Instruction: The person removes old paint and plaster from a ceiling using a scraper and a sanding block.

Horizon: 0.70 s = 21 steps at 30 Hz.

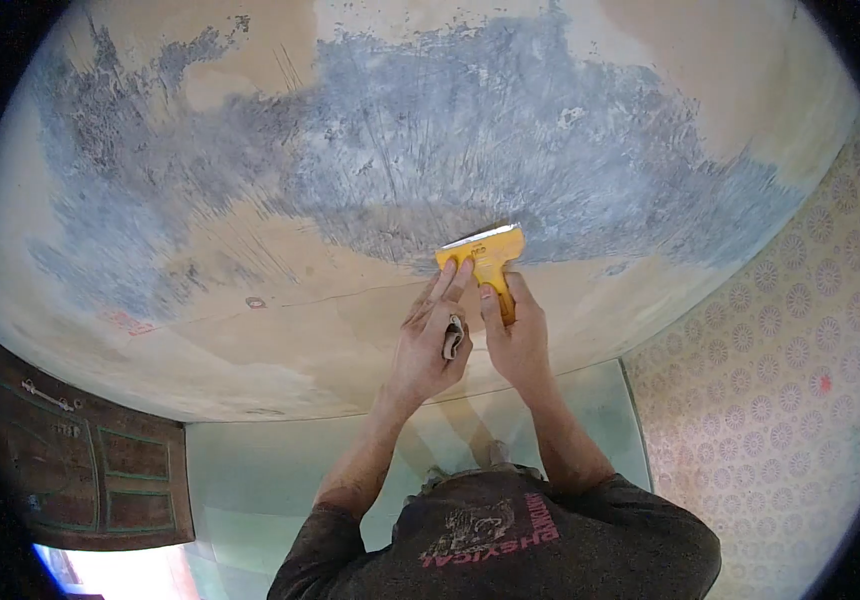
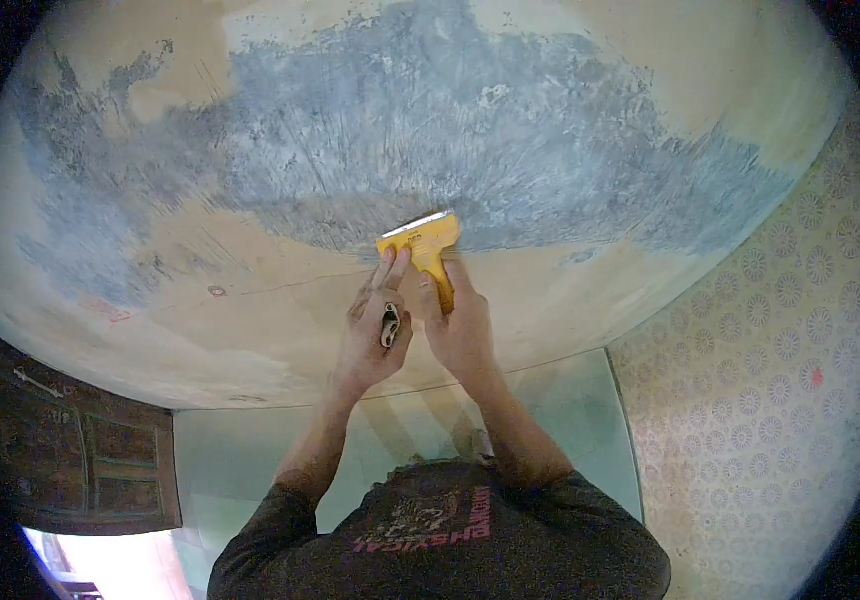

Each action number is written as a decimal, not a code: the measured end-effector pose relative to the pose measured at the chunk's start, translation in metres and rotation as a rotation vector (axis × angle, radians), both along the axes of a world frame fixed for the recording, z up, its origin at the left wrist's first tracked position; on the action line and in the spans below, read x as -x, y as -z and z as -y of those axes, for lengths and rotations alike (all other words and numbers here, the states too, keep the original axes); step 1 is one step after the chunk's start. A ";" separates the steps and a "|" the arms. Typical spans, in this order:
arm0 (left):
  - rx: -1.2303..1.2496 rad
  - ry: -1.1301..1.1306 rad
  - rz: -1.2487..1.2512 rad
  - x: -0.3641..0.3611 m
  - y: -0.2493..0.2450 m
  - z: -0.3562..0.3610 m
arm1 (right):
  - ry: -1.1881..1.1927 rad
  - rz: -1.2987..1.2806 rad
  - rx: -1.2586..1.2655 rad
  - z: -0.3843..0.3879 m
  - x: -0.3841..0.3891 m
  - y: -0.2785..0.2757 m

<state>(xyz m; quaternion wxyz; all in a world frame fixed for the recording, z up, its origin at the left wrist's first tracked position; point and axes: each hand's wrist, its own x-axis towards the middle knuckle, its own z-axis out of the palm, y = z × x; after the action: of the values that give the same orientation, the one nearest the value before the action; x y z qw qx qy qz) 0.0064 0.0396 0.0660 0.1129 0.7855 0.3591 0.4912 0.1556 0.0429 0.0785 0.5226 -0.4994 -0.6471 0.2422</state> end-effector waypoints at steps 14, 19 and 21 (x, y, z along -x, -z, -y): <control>-0.119 -0.088 -0.047 0.024 -0.040 0.001 | -0.120 -0.330 -0.048 -0.021 0.040 0.007; 0.010 -0.082 -0.098 -0.001 -0.003 0.005 | -0.012 -0.147 0.100 -0.011 0.002 0.027; -0.010 -0.079 -0.077 -0.018 0.009 0.005 | -0.010 -0.142 0.059 -0.010 -0.011 0.027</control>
<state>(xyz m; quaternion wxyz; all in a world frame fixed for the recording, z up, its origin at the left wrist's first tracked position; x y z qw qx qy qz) 0.0248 0.0350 0.0569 0.0758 0.7897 0.3914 0.4662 0.1662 0.0527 0.0517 0.5511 -0.4930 -0.6035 0.2983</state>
